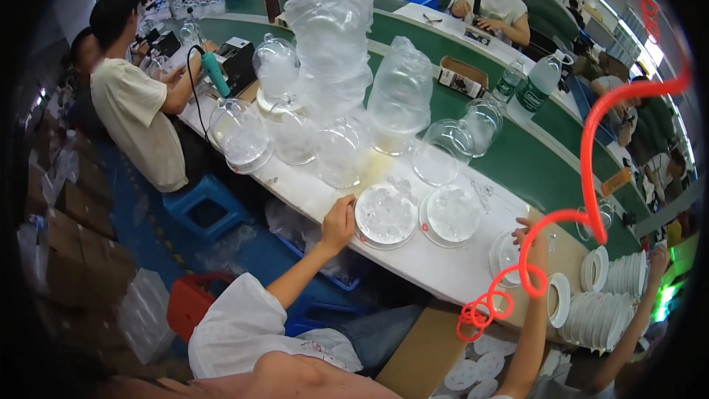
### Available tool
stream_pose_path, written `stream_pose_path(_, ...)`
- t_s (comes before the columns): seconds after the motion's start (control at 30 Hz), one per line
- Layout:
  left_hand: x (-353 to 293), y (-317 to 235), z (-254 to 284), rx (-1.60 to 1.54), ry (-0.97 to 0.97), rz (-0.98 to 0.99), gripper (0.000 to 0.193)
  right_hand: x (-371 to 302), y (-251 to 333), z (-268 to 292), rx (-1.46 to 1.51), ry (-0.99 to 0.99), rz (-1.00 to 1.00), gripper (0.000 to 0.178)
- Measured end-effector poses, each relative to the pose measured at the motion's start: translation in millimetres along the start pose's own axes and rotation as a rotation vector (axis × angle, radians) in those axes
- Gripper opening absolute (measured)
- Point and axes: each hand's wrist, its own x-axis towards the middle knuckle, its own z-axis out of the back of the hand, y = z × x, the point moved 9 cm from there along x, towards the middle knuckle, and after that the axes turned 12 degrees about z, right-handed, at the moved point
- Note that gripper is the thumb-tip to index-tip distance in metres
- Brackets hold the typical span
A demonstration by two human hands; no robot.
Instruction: Clean plastic light covers with an air duster and assemble them onto circular bases at a factory workstation.
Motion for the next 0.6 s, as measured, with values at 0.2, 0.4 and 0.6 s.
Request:
stream_pose_path(0.2, -1, -4, -4, 0.046, -0.012, -0.029, 0.024, 83, 38, 0, -0.329, 0.026, 0.180, 0.032)
stream_pose_path(0.4, -1, -3, -10, 0.020, -0.013, -0.063, 0.029, 160, 101, -25, -0.525, 0.026, 0.442, 0.047)
stream_pose_path(0.6, 2, -4, -1, 0.051, -0.022, -0.048, 0.024, 247, 110, -81, -0.605, 0.033, 0.637, 0.057)
